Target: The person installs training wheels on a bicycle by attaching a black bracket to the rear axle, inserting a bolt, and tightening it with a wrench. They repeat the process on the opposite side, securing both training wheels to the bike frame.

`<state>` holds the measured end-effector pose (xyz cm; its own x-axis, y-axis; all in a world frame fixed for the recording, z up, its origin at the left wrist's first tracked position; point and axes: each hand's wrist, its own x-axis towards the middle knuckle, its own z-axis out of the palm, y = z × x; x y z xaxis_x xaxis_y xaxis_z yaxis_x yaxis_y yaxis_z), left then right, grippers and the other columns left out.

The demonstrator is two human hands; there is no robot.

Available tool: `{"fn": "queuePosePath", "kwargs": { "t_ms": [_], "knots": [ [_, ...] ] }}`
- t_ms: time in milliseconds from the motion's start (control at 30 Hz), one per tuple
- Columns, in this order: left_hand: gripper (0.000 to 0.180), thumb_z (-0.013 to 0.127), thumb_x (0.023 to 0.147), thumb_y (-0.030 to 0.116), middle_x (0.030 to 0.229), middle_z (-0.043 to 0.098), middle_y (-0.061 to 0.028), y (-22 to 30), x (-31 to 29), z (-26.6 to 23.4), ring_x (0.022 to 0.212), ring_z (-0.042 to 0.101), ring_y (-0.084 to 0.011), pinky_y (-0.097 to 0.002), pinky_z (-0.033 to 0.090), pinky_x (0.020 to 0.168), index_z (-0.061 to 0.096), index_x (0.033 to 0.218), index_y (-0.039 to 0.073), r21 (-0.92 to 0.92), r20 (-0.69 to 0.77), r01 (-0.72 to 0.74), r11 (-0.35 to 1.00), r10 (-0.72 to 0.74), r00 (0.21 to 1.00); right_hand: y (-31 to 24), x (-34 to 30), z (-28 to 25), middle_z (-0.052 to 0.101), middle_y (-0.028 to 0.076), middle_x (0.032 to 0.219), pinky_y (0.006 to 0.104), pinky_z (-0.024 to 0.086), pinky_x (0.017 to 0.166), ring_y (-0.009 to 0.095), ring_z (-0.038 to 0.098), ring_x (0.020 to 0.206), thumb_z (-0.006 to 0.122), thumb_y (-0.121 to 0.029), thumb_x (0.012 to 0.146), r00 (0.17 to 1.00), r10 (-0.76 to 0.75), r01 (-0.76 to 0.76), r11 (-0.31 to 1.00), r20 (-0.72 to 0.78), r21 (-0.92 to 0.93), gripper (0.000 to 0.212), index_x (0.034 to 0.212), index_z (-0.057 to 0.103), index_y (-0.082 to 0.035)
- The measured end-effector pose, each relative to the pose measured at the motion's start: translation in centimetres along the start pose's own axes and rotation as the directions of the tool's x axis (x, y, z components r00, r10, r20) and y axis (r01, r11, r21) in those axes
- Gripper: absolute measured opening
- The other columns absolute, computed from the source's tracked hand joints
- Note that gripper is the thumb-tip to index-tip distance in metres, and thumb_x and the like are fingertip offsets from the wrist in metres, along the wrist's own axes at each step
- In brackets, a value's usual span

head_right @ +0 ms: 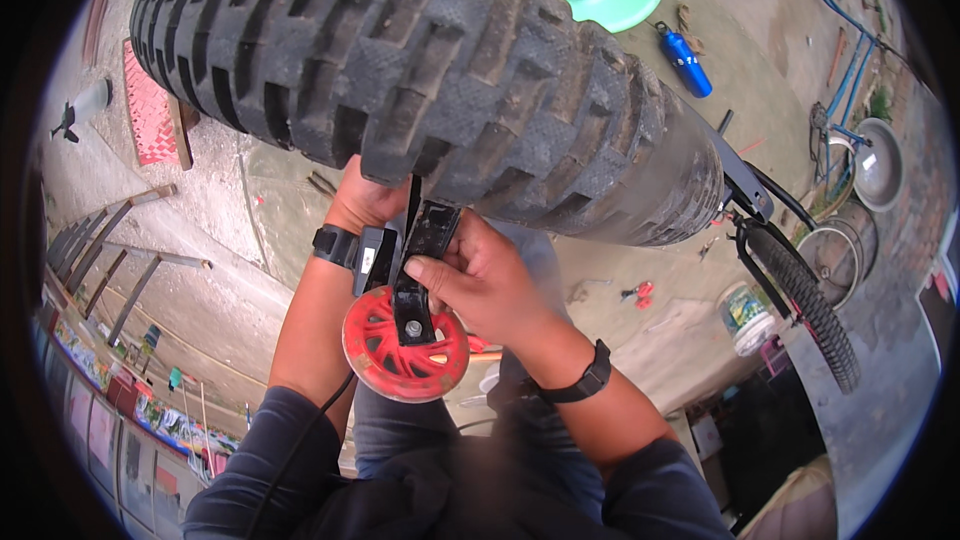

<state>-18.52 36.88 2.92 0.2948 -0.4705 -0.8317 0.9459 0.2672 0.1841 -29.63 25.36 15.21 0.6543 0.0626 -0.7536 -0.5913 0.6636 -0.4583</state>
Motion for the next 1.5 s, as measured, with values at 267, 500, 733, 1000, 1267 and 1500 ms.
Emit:
{"fn": "queuePosePath", "kwargs": {
  "t_ms": [267, 500, 733, 1000, 1267, 1500],
  "knots": [
    [0.023, 0.050, 0.104, 0.029, 0.094, 0.066, -0.0054, -0.6, 1.1, -0.2, 0.072, 0.061, -0.0137, -0.0255, 0.045, 0.056, 0.057, 0.107, 0.008, -0.071, 0.103, -0.020, 0.997, 0.027, 0.994, 0.3, -0.2, -0.3, 0.063, 0.003, 0.090, 0.0186, 0.044, 0.053, 0.007, 0.059, 0.062, 0.067, -0.012, 0.094, 1.000, 0.025, -0.025, 1.000, -0.012, -0.003, 0.043, 0.131, 0.048, 0.000],
    [0.023, 0.050, 0.104, 0.030, 0.093, 0.066, -0.0055, -0.8, 0.9, -0.1, 0.072, 0.062, -0.0138, -0.0254, 0.046, 0.057, 0.058, 0.105, 0.008, -0.030, 0.121, -0.150, 0.988, 0.153, 0.981, 0.1, -0.2, -0.4, 0.065, 0.004, 0.091, 0.0182, 0.043, 0.054, 0.006, 0.058, 0.062, 0.066, -0.011, 0.094, 1.000, 0.026, -0.026, 1.000, -0.007, -0.011, 0.043, 0.132, 0.048, 0.000],
    [0.024, 0.049, 0.105, 0.031, 0.093, 0.067, -0.0046, -1.1, 1.1, 0.0, 0.073, 0.062, -0.0122, -0.0253, 0.047, 0.057, 0.059, 0.105, 0.009, -0.090, 0.097, -0.102, 0.991, 0.111, 0.989, 0.1, -0.2, -0.3, 0.063, 0.003, 0.090, 0.0184, 0.043, 0.053, 0.006, 0.058, 0.062, 0.066, -0.011, 0.095, 1.000, 0.020, -0.020, 1.000, -0.013, -0.020, 0.044, 0.132, 0.047, 0.001],
    [0.028, 0.047, 0.106, 0.035, 0.092, 0.067, -0.0029, -0.9, 0.7, 0.3, 0.074, 0.062, -0.0115, -0.0252, 0.047, 0.058, 0.060, 0.106, 0.010, -0.109, 0.059, -0.049, 0.993, 0.055, 0.997, 0.2, -0.3, -0.5, 0.063, 0.004, 0.090, 0.0185, 0.044, 0.055, 0.006, 0.058, 0.064, 0.066, -0.010, 0.095, 1.000, 0.024, -0.024, 1.000, 0.006, 0.000, 0.044, 0.132, 0.046, 0.001],
    [0.030, 0.045, 0.106, 0.037, 0.094, 0.066, -0.0025, -0.9, 0.2, 0.8, 0.074, 0.060, -0.0111, -0.0248, 0.046, 0.058, 0.059, 0.110, 0.010, -0.071, 0.041, -0.019, 0.997, 0.022, 0.999, 0.4, -0.2, -0.5, 0.062, 0.003, 0.090, 0.0181, 0.044, 0.055, 0.006, 0.058, 0.064, 0.067, -0.010, 0.094, 1.000, 0.026, -0.026, 1.000, 0.001, -0.010, 0.043, 0.131, 0.046, 0.000],
    [0.029, 0.045, 0.106, 0.035, 0.097, 0.066, -0.0023, -0.5, 0.2, 0.8, 0.076, 0.060, -0.0109, -0.0250, 0.046, 0.058, 0.060, 0.110, 0.010, -0.074, 0.040, -0.010, 0.997, 0.013, 0.999, 0.4, -0.1, -0.4, 0.062, 0.003, 0.090, 0.0177, 0.044, 0.054, 0.006, 0.058, 0.063, 0.066, -0.011, 0.095, 1.000, 0.015, -0.015, 1.000, 0.002, -0.012, 0.042, 0.131, 0.046, 0.000]
  ]
}}
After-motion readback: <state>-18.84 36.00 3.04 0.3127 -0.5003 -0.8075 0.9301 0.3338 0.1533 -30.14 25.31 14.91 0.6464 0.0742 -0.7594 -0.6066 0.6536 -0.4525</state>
